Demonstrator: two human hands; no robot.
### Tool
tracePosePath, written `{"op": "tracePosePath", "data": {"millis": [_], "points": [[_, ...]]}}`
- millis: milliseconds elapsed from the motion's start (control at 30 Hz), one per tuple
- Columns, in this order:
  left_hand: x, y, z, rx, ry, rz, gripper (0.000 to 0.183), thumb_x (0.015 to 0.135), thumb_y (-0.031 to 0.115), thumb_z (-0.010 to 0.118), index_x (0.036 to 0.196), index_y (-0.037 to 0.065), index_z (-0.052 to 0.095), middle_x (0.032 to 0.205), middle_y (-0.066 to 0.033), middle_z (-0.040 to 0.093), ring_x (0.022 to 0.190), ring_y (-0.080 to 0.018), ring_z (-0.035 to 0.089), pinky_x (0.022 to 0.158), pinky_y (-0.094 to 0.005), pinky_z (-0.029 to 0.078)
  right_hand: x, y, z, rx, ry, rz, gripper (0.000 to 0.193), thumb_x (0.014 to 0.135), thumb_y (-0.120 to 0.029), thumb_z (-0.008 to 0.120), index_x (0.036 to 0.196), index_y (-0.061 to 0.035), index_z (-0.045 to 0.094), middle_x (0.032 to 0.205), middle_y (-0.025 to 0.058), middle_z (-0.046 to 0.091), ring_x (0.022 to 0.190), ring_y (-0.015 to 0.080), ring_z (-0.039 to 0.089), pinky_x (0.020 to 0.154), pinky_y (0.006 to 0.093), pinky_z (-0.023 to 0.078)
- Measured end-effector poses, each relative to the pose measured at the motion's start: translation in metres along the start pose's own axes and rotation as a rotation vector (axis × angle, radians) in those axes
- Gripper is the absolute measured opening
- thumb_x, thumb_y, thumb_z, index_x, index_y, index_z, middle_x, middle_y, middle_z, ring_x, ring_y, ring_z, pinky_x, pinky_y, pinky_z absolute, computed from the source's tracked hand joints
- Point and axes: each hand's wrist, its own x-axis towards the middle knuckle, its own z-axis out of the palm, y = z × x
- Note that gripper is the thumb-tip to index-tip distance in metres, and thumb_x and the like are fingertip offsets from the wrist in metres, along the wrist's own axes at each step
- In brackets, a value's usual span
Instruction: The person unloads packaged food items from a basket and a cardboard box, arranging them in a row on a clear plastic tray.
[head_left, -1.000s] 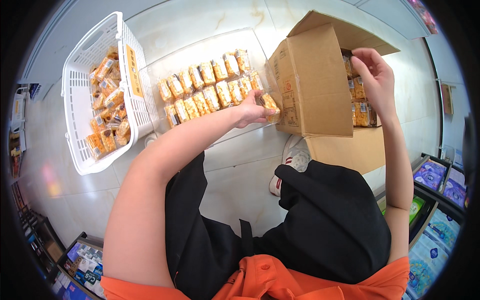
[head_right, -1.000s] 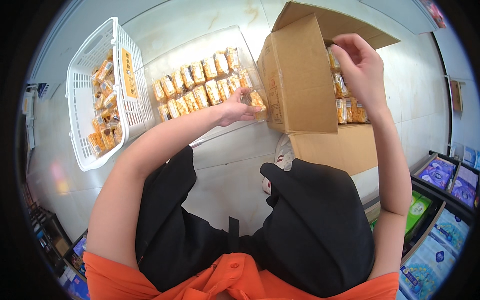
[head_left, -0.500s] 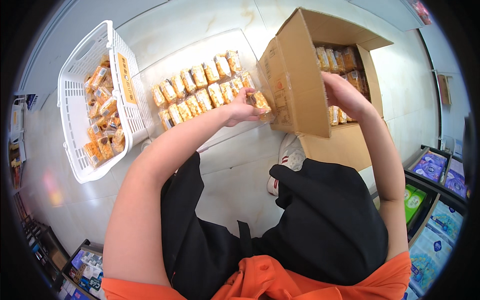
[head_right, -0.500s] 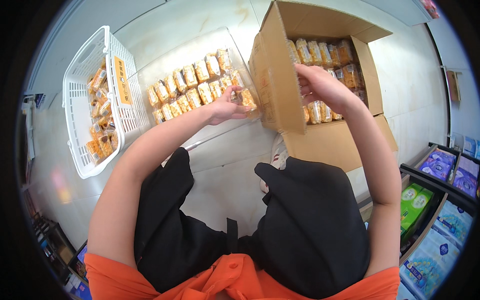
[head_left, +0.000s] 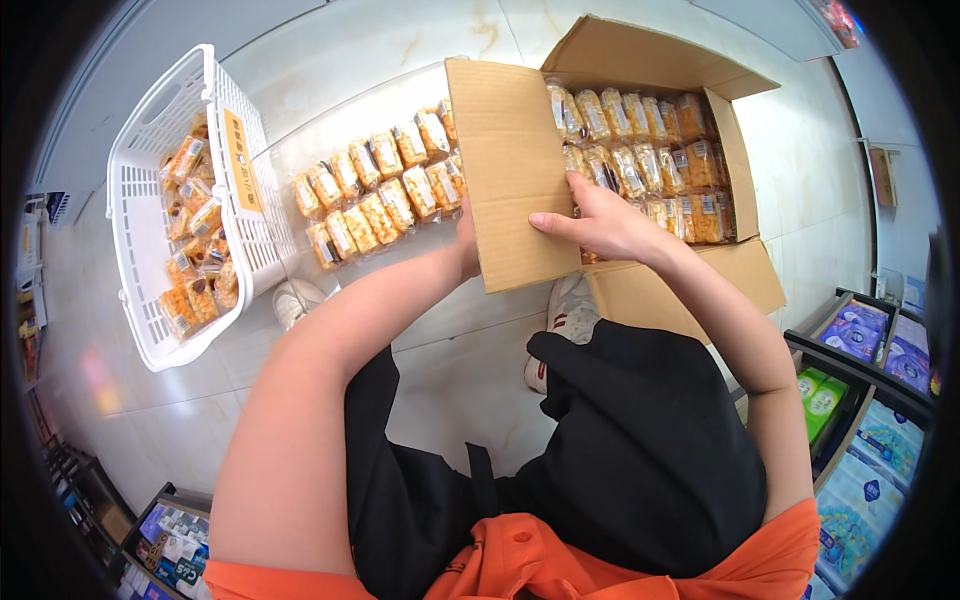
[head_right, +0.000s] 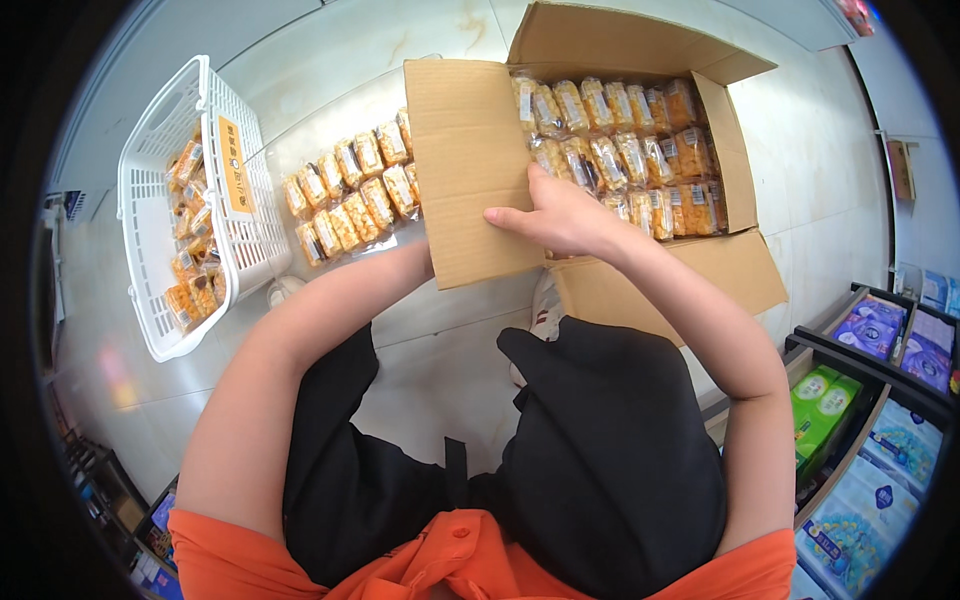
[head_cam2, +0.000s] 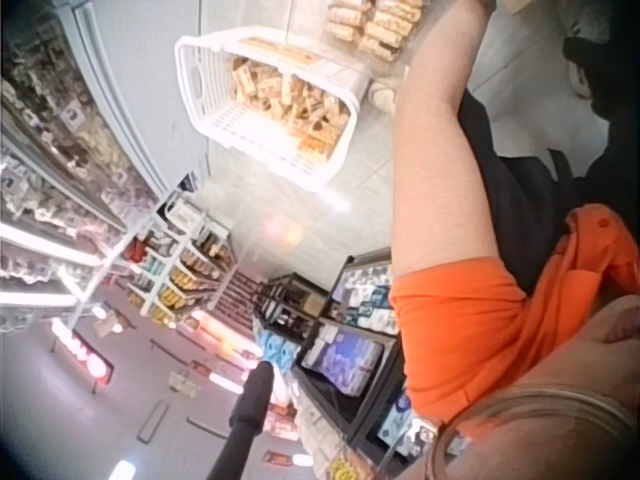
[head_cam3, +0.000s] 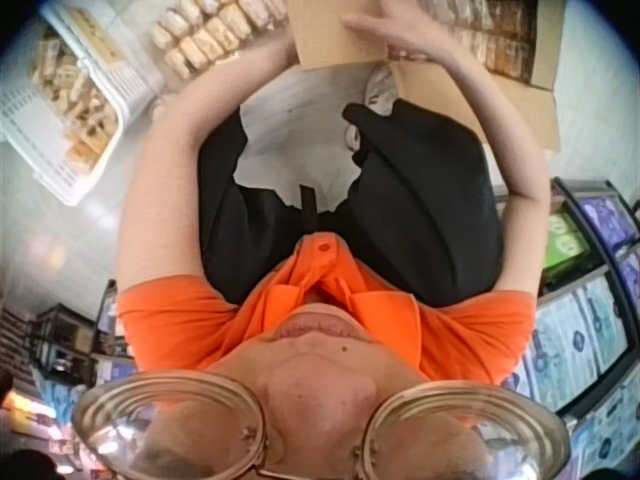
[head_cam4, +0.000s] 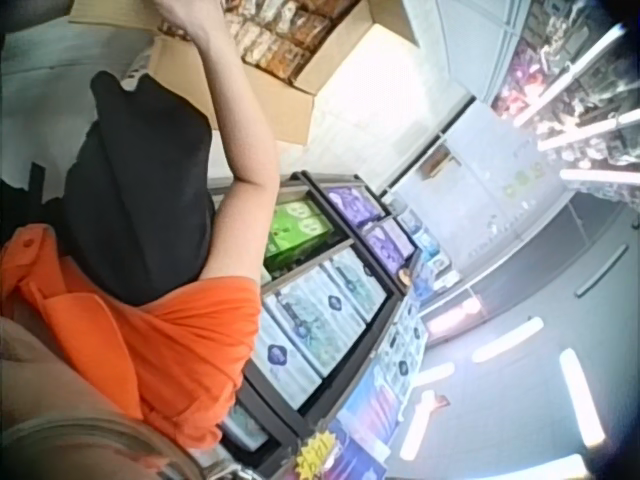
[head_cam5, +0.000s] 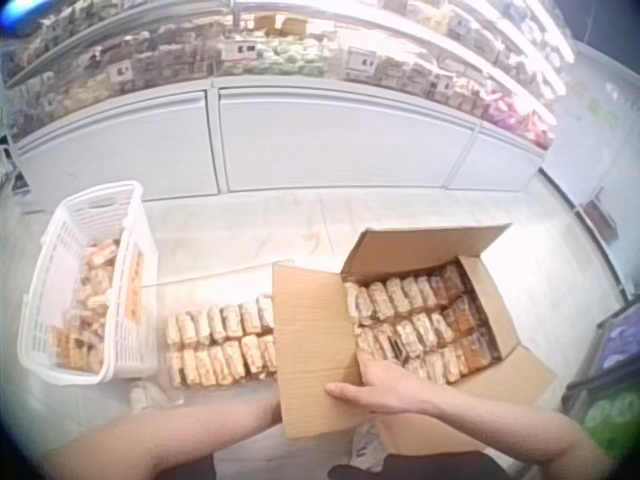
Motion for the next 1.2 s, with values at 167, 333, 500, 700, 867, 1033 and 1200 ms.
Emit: {"op": "tracePosePath", "data": {"millis": [167,333,500,700,867,1033,1200], "points": [[0.008,-0.007,-0.004,0.263,0.253,-0.111,0.028,0.087,0.034,0.054,0.096,0.008,0.048,0.091,-0.0135,0.063,0.087,-0.0308,0.060,0.077,-0.0407,0.046,0.026,0.044,-0.035,0.175,0.232,-0.056,0.033,0.082,-0.023,0.051,0.099,0.0023,0.063,0.084,0.0129,0.064,0.073,0.0173,0.062,0.067,0.0321,0.050],[0.021,-0.001,-0.017,0.342,0.323,-0.108,0.028,0.087,0.032,0.055,0.078,0.006,0.049,0.070,-0.0096,0.063,0.063,-0.0177,0.066,0.055,-0.0303,0.050,0.063,0.074,-0.061,0.199,0.451,0.093,0.053,0.075,-0.037,0.065,0.103,0.0077,0.058,0.085,0.0154,0.064,0.070,0.0159,0.062,0.061,0.0280,0.050],[0.019,0.017,-0.014,0.536,0.415,-0.140,0.030,0.078,0.032,0.065,0.077,0.007,0.049,0.072,-0.0094,0.063,0.075,-0.0198,0.064,0.068,-0.0317,0.049,0.108,0.054,-0.052,0.159,0.486,0.007,0.045,0.076,-0.036,0.061,0.091,0.0059,0.062,0.073,0.0132,0.063,0.063,0.0175,0.061,0.059,0.0292,0.050],[-0.010,0.016,-0.015,0.301,0.291,-0.022,0.036,0.069,0.021,0.075,0.083,0.006,0.045,0.077,-0.0084,0.063,0.075,-0.0184,0.062,0.069,-0.0313,0.049,0.114,0.045,-0.052,0.504,0.187,0.027,0.042,0.083,-0.038,0.053,0.096,0.0019,0.059,0.088,0.0112,0.063,0.072,0.0155,0.058,0.067,0.0298,0.048],[-0.004,0.011,-0.015,0.384,0.226,-0.036,0.035,0.072,0.016,0.071,0.090,0.005,0.043,0.085,-0.0088,0.062,0.073,-0.0181,0.063,0.067,-0.0310,0.050,0.100,0.034,-0.040,0.825,0.073,0.034,0.037,0.094,-0.034,0.040,0.111,-0.0046,0.054,0.100,0.0050,0.059,0.087,0.0139,0.054,0.083,0.0310,0.042],[-0.014,0.036,-0.052,0.219,-0.139,-0.119,0.028,0.080,0.010,0.061,0.101,0.003,0.044,0.095,-0.0119,0.060,0.076,-0.0171,0.064,0.065,-0.0288,0.051,0.097,0.047,-0.049,0.986,0.033,-0.063,0.030,0.092,-0.030,0.047,0.104,-0.0051,0.058,0.098,0.0042,0.059,0.087,0.0133,0.054,0.085,0.0315,0.042],[-0.044,0.065,-0.086,0.169,-0.145,-0.118,0.024,0.084,0.013,0.058,0.104,0.005,0.046,0.096,-0.0099,0.060,0.080,-0.0153,0.063,0.067,-0.0270,0.049,0.118,0.066,-0.047,0.979,0.104,-0.048,0.016,0.083,-0.020,0.064,0.087,-0.0053,0.061,0.083,0.0012,0.054,0.075,0.0104,0.050,0.073,0.0279,0.045]]}}
